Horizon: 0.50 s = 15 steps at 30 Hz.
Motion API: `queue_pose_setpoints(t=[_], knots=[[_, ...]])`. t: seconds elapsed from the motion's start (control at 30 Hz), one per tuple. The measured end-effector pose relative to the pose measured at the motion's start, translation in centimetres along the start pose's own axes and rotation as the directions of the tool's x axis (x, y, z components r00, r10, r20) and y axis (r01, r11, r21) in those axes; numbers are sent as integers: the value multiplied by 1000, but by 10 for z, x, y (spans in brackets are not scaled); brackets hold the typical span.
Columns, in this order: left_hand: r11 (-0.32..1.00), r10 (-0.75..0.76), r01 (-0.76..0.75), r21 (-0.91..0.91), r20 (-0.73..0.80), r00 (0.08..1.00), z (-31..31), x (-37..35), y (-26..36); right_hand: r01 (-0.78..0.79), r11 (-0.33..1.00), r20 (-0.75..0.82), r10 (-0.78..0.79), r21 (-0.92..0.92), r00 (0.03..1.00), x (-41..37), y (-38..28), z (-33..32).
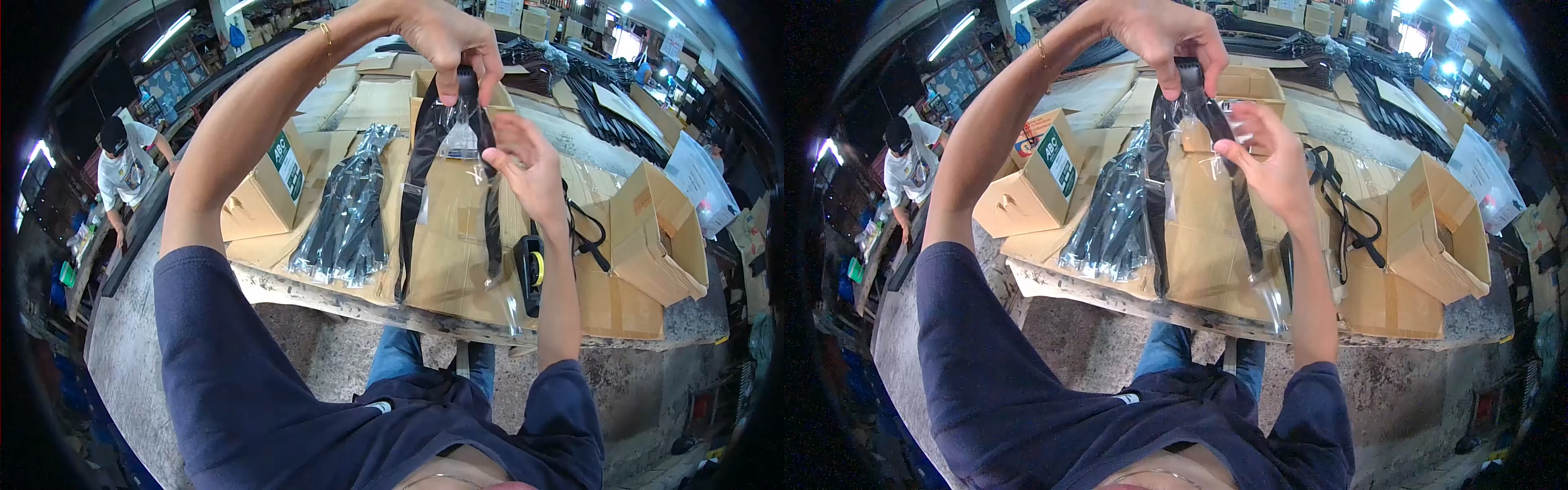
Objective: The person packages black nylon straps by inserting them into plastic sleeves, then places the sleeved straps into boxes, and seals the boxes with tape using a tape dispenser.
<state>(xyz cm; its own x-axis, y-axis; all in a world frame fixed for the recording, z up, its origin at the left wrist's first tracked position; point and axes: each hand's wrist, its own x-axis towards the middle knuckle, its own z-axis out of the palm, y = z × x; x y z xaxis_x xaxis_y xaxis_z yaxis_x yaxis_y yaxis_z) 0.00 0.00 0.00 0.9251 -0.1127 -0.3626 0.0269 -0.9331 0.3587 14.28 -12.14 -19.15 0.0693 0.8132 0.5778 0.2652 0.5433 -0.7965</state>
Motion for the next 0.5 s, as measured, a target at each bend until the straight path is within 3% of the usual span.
queue_pose_setpoints(t=[0.03, 0.07, 0.1, 0.17, 0.23, 0.3, 0.37, 0.5], knots=[[1000, -15, 15, -7, -6, 1000, 2, 0, -2, 208, 945, -213, -264, -254, 941, -1, -7, 6], [999, -30, 30, -15, -11, 999, 2, 1, -3, 322, 789, -336, -538, -523, 773, -3, -15, 12], [999, -27, 26, -23, -22, 999, 5, 2, -2, 324, 787, -323, -536, -525, 780, -5, -25, 15], [996, -48, 53, 74, -58, 997, 9, 3, 3, 427, 699, -147, -600, -574, 786, -6, -42, 28], [998, -59, 59, -4, -33, 998, 11, 8, -3, 407, 740, -158, -561, -535, 813, 0, -41, 37], [995, -64, 62, -78, -23, 998, 15, 10, -7, 270, 810, -255, -449, -521, 856, 7, -32, 39], [993, 85, -90, -74, -69, 994, 18, 7, -11, 273, 781, -266, -483, -561, 835, 9, -28, 44], [997, -47, 55, 51, -146, 988, 23, 5, -6, 202, 794, -343, -456, -573, 821, 10, -29, 52]])
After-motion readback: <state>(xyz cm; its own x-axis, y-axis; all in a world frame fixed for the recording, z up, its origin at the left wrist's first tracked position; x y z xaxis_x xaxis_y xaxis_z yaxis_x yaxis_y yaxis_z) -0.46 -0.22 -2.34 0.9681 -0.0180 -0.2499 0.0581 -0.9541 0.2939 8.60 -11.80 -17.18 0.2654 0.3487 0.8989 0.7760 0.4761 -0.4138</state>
